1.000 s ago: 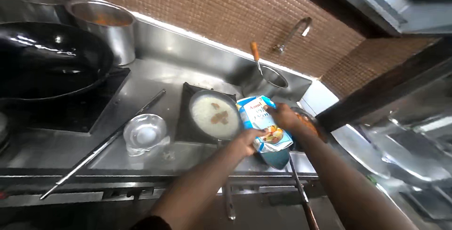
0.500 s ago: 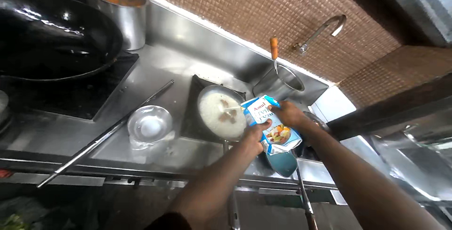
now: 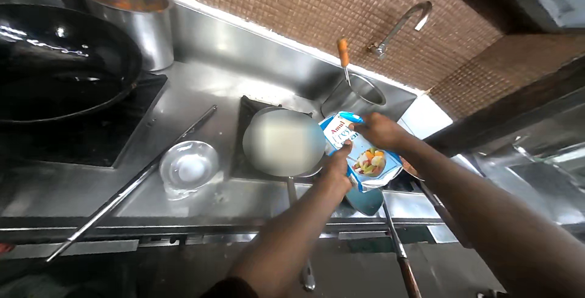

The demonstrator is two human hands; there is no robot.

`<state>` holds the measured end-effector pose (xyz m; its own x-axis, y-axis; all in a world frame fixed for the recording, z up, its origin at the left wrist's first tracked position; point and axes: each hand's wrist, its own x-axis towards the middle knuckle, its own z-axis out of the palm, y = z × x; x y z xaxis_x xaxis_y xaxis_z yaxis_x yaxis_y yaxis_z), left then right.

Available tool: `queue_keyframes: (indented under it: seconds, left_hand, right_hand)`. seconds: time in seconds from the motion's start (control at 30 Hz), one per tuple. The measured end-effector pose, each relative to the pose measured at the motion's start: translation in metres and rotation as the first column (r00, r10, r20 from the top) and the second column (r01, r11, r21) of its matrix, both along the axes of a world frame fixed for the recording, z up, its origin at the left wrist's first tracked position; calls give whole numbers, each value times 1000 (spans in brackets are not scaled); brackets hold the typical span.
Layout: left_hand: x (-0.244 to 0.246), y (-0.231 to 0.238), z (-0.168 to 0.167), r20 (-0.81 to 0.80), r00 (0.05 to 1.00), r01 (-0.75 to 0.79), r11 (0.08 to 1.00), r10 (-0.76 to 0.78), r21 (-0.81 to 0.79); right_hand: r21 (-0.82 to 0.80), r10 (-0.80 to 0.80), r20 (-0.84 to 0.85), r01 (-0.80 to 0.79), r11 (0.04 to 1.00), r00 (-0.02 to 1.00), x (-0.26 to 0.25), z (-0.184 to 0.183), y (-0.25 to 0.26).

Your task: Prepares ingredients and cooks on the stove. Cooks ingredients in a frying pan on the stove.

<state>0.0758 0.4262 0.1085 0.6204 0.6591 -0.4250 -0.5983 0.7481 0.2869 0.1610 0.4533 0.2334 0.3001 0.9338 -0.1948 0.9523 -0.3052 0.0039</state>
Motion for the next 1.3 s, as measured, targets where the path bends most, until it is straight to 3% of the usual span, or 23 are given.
queue_keyframes:
  seconds: [0.13,0.73,0.97,1.13,1.3]
  left_hand:
    - [-9,-1,5,32,998,52,998,-52,-22]
    - [-23,-16,0,51,998,-21,987,29,-158]
    - [-30,-26,11,36,997,-61,995,64,-82]
    - [-33,-25,2,30,998,-53,994,56,-93]
    - [-39,-11,8,-47,997,-58,997,55,-54]
  right_hand:
    - [0,13,12,-13,1000,1000,-3,6,-4]
    - [-106,85,34,-81,991,996,-25,-3,-13]
    - [-51,80,-30,-82,995,996,-22,2,-26]
    - [-66,76,-56,-80,995,996,-16,-16,-23]
    - [-12,68,-46,-68,998,997,-29,-2,-19]
